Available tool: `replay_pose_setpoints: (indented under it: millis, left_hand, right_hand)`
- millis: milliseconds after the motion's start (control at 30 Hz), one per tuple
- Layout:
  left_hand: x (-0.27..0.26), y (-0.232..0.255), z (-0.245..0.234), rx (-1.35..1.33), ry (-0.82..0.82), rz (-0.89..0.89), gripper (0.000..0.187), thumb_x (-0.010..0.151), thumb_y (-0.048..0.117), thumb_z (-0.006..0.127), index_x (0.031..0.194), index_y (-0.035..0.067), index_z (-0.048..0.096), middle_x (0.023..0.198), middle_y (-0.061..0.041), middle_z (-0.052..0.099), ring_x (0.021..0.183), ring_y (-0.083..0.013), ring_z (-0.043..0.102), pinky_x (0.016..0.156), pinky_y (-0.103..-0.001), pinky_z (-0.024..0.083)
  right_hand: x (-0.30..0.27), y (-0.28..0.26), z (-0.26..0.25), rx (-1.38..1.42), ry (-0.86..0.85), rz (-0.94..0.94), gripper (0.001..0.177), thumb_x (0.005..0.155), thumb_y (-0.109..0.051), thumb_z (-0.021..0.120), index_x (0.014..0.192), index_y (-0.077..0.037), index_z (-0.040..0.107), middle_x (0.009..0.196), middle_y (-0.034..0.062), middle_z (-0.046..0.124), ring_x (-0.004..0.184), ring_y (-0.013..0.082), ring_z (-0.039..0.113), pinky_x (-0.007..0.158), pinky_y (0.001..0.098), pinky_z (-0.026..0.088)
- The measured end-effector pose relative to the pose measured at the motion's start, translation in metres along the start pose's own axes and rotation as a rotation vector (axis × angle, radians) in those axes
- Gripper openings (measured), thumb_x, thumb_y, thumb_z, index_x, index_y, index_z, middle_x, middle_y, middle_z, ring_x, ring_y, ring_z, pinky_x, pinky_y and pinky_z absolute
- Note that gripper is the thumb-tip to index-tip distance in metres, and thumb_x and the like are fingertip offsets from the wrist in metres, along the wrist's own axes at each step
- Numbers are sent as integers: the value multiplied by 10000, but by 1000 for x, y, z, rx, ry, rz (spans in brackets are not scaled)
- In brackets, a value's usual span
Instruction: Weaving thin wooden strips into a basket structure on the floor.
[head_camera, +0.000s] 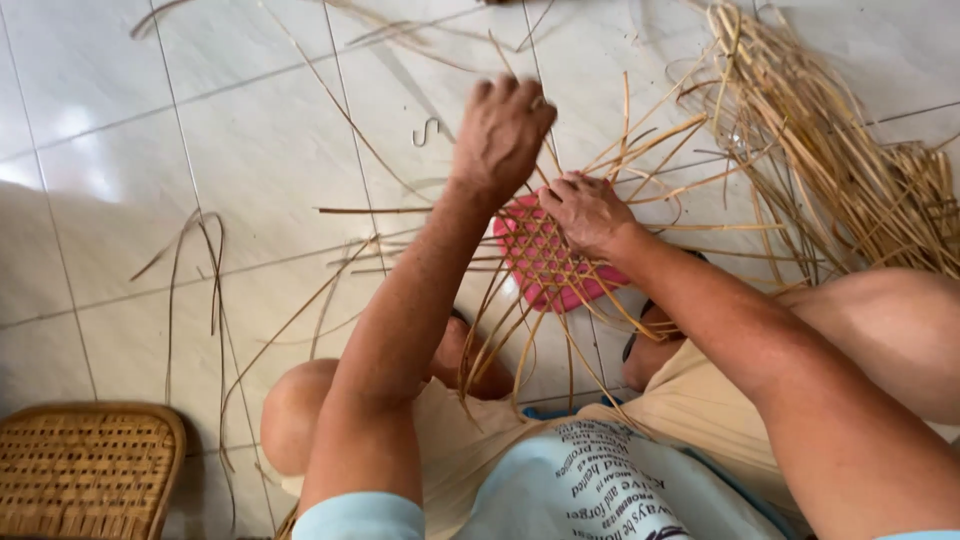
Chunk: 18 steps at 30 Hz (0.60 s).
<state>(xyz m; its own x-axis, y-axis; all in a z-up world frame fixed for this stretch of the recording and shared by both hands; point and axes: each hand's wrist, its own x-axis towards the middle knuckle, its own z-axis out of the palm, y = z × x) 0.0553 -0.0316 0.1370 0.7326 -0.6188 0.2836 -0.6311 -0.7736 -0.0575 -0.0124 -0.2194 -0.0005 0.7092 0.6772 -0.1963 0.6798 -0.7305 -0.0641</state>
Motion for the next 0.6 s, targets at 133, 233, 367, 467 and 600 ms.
replay_pose_setpoints:
  millis: [133, 233, 367, 467, 600]
  left_hand:
    - [-57, 18, 86, -103, -511, -102, 208, 966, 252, 591, 857, 167, 747, 817, -47, 682, 864, -258, 678, 829, -413, 565]
    - [-88, 16, 139, -132, -484, -143, 226, 902, 196, 544, 830, 143, 751, 828, -65, 714, 855, -297, 717, 811, -487, 526]
    - [-74, 8, 107, -242, -675, -314, 199, 970, 379, 622, 1065, 271, 759, 1022, -15, 728, 994, -263, 737, 891, -450, 553]
    - [-69, -1, 131, -308, -791, -419, 253, 953, 450, 674, 1134, 309, 780, 1145, -26, 719, 1131, -291, 716, 949, -445, 586]
    - [-37, 11, 74, -113, -799, -321, 262, 915, 362, 615, 1084, 285, 800, 1107, 3, 737, 1203, -278, 631, 968, -458, 482]
  right_hand:
    - [2, 7, 32, 16, 284, -50, 525, 788, -180, 566, 1311, -167, 597, 1103, 85, 619, 1123, 377, 671, 932, 509, 552]
    - [-4, 6, 20, 104, 172, -4, 464, 841, -246, 577, 1301, -195, 606, 1177, 49, 619, 1239, 340, 612, 992, 509, 534]
    - [-4, 4, -2, 150, 73, 24, 520, 842, -175, 592, 1360, -200, 597, 1240, 54, 599, 1306, 357, 567, 1001, 541, 532]
    - [-5, 3, -17, 191, 21, 35, 478, 844, -146, 586, 1320, -190, 596, 1277, 73, 585, 1313, 378, 560, 975, 557, 536]
    - [-3, 4, -31, 232, 22, 62, 421, 837, -193, 613, 1257, -199, 631, 1245, 75, 628, 1243, 379, 611, 932, 548, 536]
